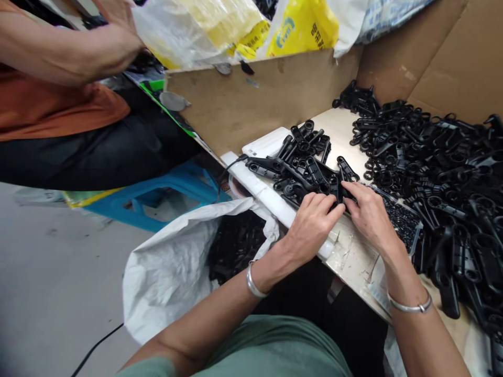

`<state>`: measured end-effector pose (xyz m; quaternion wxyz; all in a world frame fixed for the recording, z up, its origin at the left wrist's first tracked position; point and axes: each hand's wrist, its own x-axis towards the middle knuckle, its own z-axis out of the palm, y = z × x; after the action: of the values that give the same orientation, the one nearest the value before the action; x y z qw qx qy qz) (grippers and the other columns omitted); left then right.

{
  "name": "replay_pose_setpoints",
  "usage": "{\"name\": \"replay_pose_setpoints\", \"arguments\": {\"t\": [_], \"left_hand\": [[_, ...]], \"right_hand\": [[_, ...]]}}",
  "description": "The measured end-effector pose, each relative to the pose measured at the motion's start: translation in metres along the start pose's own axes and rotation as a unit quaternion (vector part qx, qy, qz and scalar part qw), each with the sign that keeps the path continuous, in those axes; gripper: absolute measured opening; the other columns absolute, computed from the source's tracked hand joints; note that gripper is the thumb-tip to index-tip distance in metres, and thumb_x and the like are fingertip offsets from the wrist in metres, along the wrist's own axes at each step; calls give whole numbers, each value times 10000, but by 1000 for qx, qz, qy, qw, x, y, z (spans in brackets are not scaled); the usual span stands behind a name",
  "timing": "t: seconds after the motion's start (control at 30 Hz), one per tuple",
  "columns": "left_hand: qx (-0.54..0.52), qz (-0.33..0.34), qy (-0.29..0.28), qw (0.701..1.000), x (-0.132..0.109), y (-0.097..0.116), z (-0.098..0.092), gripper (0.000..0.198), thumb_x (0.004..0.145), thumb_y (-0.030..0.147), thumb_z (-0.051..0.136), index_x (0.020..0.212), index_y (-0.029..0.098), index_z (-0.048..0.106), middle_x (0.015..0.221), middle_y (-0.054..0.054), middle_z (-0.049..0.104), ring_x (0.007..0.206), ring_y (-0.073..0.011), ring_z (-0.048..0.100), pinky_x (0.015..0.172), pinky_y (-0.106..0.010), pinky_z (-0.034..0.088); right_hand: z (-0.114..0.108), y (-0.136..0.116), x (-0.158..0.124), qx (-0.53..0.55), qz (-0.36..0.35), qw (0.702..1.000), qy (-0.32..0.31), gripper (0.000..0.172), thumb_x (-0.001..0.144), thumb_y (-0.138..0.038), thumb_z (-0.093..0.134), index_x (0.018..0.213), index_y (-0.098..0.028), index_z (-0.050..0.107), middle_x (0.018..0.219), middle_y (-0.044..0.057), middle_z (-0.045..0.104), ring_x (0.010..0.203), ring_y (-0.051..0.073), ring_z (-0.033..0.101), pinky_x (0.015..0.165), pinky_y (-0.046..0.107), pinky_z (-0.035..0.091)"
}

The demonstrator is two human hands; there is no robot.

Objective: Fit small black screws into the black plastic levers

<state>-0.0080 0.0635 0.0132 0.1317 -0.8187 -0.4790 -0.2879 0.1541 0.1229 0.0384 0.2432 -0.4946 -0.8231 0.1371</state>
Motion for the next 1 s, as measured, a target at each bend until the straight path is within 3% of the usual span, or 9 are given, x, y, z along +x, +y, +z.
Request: {"name": "replay_pose_setpoints", "arguments": {"t": [0.17,0.37,0.53,0.63,0.77,0.93,1.0], "left_hand": [[-14,48,78,996,-14,32,-2,196,1005,135,451,1020,121,646,883,-55,652,825,-183,555,870,-373,400],[-50,101,48,992,-30,69,6,207,996,164,464,964,136,667,837,-43,636,813,-176,542,888,-417,403],[-64,115,58,990,-33,79,7,177,970,189,530,871,123,661,789,-48,625,812,-196,561,831,-423,414],[-92,127,51,986,-35,72,2,266,1006,308,512,849,134,638,802,-52,639,786,-195,565,761,-397,396],[-92,117,17,989,-23,40,-15,201,1028,182,446,983,154,640,858,-22,668,799,-159,564,791,-364,373],[-13,38,-63,997,7,-5,-28,146,1009,151,481,1008,161,627,1049,-64,682,974,-227,588,816,-387,392],[7,23,-89,996,15,-16,-26,122,985,125,512,977,160,629,1071,-74,678,1029,-259,587,847,-426,403]], "right_hand": [[-21,-1,-41,80,42,996,15,377,910,-321,595,1266,-248,695,1258,41,716,1116,248,695,1045,425,526],[-31,13,-101,95,86,991,47,318,907,-366,637,1193,-269,735,1211,38,737,1086,261,716,1011,434,569],[-30,22,-121,86,46,995,-6,303,927,-322,593,1184,-251,736,1215,50,735,1096,251,714,1001,418,582],[-32,23,-122,61,-2,998,-33,295,932,-278,559,1158,-250,746,1200,58,740,1109,247,709,998,417,583],[-39,24,-114,37,-17,997,-61,306,936,-265,514,1118,-272,759,1188,52,743,1111,255,705,991,444,580],[-34,8,-75,0,28,1000,-3,281,953,-385,549,1122,-266,740,1062,55,769,913,249,739,891,409,590],[-23,-7,-55,-58,16,998,-8,339,941,-403,571,1228,-266,689,1090,72,760,941,270,726,858,418,581]]}}
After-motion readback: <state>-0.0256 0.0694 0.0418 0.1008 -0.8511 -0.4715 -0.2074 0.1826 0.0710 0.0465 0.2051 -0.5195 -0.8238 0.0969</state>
